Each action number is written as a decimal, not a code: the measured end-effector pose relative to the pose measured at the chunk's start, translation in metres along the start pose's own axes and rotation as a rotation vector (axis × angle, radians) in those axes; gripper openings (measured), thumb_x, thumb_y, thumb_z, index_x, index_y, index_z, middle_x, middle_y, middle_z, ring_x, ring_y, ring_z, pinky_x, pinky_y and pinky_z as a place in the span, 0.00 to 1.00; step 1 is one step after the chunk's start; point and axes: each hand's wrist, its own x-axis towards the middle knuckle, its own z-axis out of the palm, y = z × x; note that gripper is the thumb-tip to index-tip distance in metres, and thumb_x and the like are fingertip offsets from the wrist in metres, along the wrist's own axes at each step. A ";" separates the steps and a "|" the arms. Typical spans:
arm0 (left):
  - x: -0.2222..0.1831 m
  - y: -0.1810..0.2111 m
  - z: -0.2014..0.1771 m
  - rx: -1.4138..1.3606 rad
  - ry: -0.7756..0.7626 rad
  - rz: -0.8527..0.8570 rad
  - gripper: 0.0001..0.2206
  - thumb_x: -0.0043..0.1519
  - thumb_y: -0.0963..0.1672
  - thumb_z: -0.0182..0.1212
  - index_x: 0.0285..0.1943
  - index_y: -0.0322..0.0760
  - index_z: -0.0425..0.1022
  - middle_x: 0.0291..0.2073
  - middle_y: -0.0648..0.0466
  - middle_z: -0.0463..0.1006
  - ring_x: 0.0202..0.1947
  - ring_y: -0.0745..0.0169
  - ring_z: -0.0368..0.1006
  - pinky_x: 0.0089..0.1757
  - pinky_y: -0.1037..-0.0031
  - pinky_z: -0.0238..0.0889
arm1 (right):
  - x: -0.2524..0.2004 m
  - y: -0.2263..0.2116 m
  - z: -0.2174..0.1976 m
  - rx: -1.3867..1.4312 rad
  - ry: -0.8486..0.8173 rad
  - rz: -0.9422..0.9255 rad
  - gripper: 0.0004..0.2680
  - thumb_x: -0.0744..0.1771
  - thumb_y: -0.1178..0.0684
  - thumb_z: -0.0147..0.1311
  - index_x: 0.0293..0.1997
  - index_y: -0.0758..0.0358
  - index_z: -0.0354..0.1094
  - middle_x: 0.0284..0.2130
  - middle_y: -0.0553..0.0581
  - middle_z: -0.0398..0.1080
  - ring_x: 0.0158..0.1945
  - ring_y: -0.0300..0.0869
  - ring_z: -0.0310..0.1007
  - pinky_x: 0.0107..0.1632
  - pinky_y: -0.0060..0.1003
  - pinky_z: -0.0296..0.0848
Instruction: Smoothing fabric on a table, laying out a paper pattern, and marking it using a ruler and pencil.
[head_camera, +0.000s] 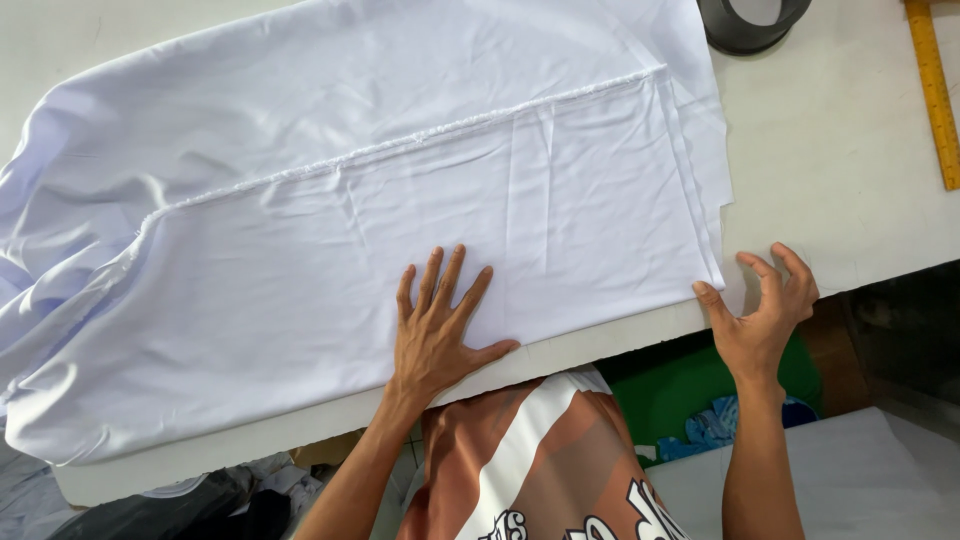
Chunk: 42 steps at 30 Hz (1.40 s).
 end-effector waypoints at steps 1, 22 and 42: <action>0.001 0.000 0.000 0.002 0.000 -0.001 0.39 0.55 0.66 0.62 0.72 0.50 0.66 0.75 0.47 0.57 0.76 0.42 0.49 0.69 0.45 0.40 | -0.001 0.000 0.001 0.003 0.000 -0.001 0.22 0.67 0.32 0.59 0.55 0.61 0.71 0.63 0.62 0.59 0.69 0.58 0.56 0.66 0.69 0.53; 0.000 0.000 0.001 0.000 0.018 0.010 0.39 0.57 0.66 0.59 0.73 0.50 0.66 0.75 0.46 0.56 0.76 0.41 0.50 0.68 0.44 0.41 | -0.004 -0.004 -0.009 0.200 -0.147 0.269 0.12 0.67 0.42 0.64 0.36 0.59 0.72 0.70 0.55 0.51 0.75 0.54 0.40 0.72 0.67 0.48; -0.061 -0.033 -0.023 -0.009 0.025 -0.144 0.32 0.63 0.61 0.58 0.72 0.47 0.65 0.75 0.45 0.56 0.75 0.44 0.54 0.67 0.51 0.36 | -0.019 0.050 0.007 -0.011 -0.027 -0.146 0.17 0.74 0.43 0.67 0.44 0.73 0.73 0.68 0.70 0.56 0.72 0.62 0.52 0.72 0.68 0.53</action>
